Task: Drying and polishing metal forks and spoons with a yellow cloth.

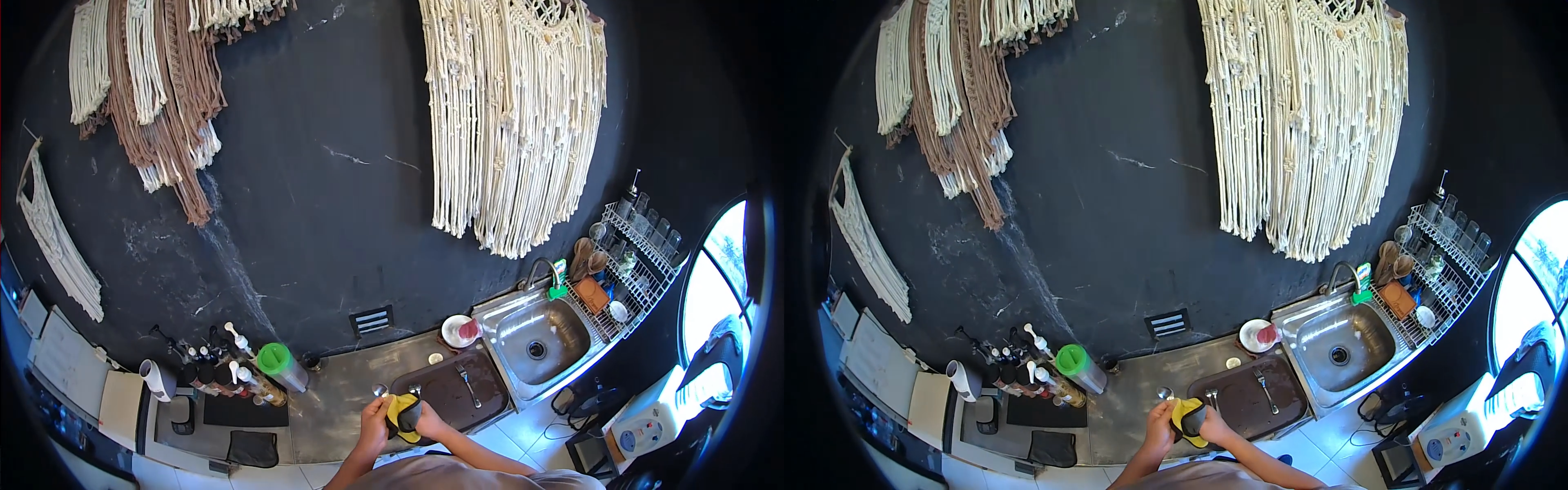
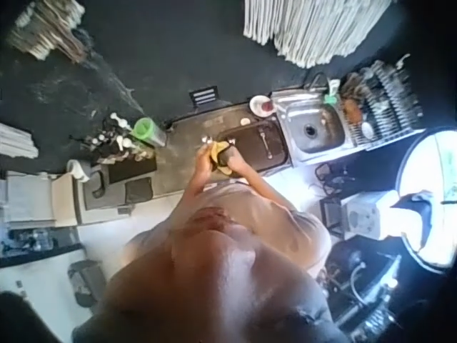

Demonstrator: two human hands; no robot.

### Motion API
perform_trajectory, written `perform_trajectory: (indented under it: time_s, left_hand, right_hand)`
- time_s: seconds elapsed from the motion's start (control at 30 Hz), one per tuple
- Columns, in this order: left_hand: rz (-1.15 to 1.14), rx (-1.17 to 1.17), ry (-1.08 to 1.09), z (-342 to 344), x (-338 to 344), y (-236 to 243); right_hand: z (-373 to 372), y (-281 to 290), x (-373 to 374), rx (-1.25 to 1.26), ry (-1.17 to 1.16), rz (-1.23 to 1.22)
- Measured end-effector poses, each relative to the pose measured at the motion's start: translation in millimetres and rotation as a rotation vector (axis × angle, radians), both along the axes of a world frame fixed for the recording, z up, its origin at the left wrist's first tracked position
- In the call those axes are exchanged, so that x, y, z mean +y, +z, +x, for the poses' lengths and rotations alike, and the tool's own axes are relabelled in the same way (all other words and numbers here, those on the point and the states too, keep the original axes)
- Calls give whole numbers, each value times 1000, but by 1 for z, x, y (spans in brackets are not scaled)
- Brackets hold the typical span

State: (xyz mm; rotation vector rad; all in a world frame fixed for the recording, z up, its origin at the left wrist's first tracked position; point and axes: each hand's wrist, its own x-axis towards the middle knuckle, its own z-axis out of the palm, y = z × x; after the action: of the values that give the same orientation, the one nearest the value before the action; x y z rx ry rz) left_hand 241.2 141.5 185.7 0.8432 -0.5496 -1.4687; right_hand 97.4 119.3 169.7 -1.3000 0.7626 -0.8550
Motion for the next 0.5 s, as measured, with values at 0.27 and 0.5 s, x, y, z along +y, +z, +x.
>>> perform_trajectory:
  time_s: [0.27,0.5]
  left_hand:
    - [-66,-29,121,13,-13,27]
    - [-44,-77,108,22,-17,38]
  right_hand:
    - [6,52,-10,86,43,-142]
    - [10,39,0,32,-11,-111]
